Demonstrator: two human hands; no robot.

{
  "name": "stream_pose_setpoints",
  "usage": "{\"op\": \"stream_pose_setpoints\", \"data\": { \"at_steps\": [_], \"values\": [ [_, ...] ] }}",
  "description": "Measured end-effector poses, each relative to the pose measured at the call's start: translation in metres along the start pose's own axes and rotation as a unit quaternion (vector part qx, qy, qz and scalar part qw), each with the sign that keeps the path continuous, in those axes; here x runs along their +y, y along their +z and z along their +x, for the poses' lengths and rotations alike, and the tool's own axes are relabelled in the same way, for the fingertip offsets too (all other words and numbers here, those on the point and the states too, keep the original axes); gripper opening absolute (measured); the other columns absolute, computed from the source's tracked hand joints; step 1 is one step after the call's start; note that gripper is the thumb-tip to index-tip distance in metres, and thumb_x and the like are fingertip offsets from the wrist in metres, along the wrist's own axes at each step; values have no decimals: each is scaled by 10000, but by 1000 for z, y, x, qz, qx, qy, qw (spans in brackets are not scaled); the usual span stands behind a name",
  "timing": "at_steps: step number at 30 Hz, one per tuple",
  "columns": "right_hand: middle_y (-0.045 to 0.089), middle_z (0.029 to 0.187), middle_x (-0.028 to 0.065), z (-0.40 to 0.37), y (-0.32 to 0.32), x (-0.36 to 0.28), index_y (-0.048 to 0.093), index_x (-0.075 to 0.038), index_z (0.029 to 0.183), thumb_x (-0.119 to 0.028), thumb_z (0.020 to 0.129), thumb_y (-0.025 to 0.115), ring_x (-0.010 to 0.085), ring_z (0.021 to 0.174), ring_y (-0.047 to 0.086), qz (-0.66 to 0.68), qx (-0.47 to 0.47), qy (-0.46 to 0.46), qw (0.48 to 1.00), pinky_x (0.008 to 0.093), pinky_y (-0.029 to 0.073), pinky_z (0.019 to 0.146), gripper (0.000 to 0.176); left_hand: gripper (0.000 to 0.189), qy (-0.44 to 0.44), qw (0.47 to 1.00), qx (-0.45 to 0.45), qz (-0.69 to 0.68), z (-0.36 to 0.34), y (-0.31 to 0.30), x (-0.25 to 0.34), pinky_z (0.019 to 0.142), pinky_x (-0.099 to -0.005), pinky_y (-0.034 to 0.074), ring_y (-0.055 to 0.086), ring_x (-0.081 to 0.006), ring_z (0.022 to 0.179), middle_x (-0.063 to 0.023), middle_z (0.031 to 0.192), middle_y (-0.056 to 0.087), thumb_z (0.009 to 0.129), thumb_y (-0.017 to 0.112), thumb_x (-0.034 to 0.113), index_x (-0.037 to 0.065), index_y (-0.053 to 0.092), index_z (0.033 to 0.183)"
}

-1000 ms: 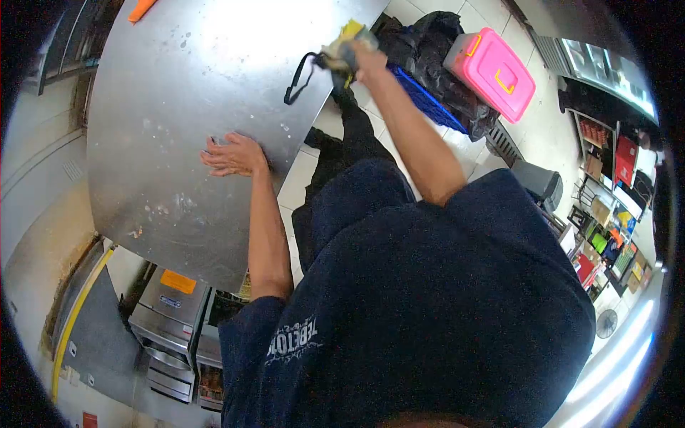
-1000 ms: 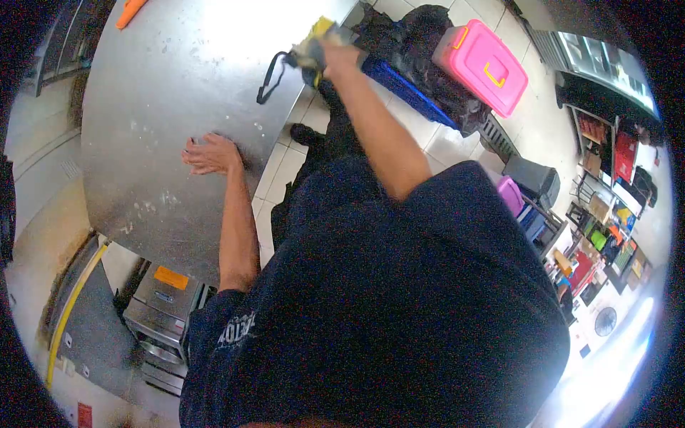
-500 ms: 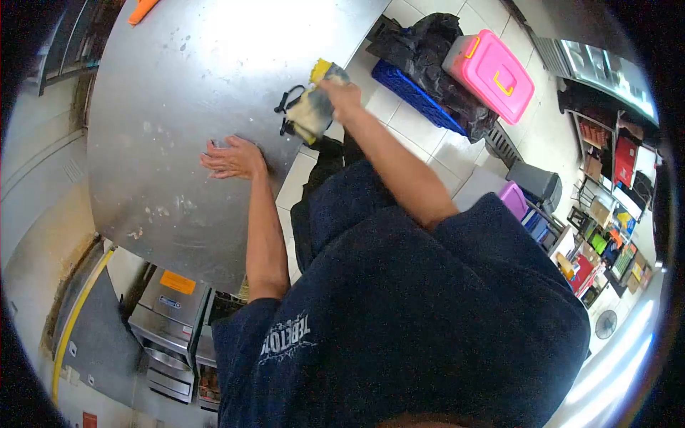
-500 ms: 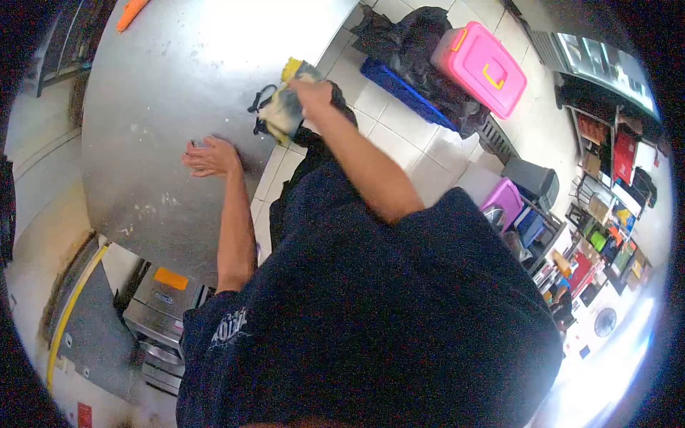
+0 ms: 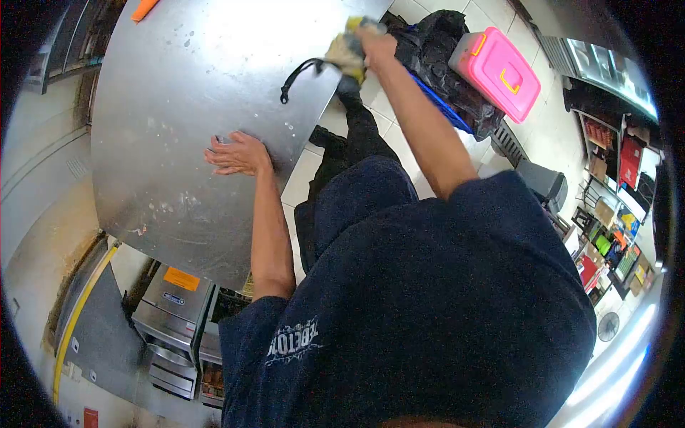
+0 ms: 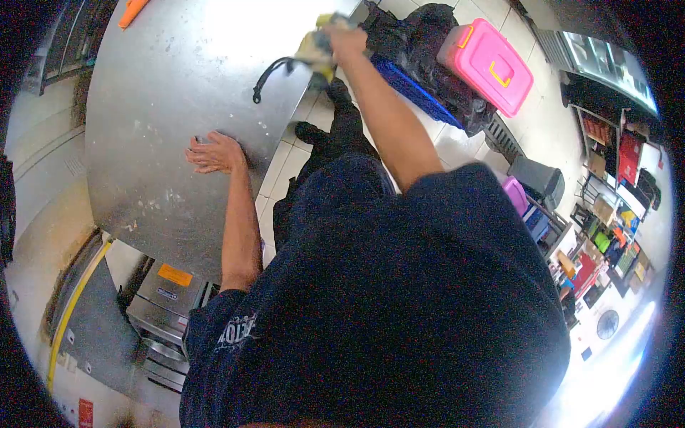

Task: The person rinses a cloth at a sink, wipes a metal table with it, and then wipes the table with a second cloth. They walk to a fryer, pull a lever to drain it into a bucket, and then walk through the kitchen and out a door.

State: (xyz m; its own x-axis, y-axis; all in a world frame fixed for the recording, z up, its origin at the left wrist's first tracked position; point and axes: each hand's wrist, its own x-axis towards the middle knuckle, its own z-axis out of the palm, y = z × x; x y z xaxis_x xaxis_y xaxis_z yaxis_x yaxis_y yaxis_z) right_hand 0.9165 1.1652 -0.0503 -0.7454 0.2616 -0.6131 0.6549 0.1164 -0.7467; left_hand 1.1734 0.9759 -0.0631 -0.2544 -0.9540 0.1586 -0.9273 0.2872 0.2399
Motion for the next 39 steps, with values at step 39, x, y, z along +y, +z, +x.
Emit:
{"op": "stream_pose_setpoints", "data": {
  "at_steps": [39],
  "values": [
    [585,889,169,158,34,-91,591,-21,883,-154,884,465,348,887,552,-300,103,-466,826,448,453,762,182,432,24,995,24,92,-5,-1,-14,1013,-526,263,348,-354,1275,-169,1358,382,931,447,353,72,437,1258]
  ]
}}
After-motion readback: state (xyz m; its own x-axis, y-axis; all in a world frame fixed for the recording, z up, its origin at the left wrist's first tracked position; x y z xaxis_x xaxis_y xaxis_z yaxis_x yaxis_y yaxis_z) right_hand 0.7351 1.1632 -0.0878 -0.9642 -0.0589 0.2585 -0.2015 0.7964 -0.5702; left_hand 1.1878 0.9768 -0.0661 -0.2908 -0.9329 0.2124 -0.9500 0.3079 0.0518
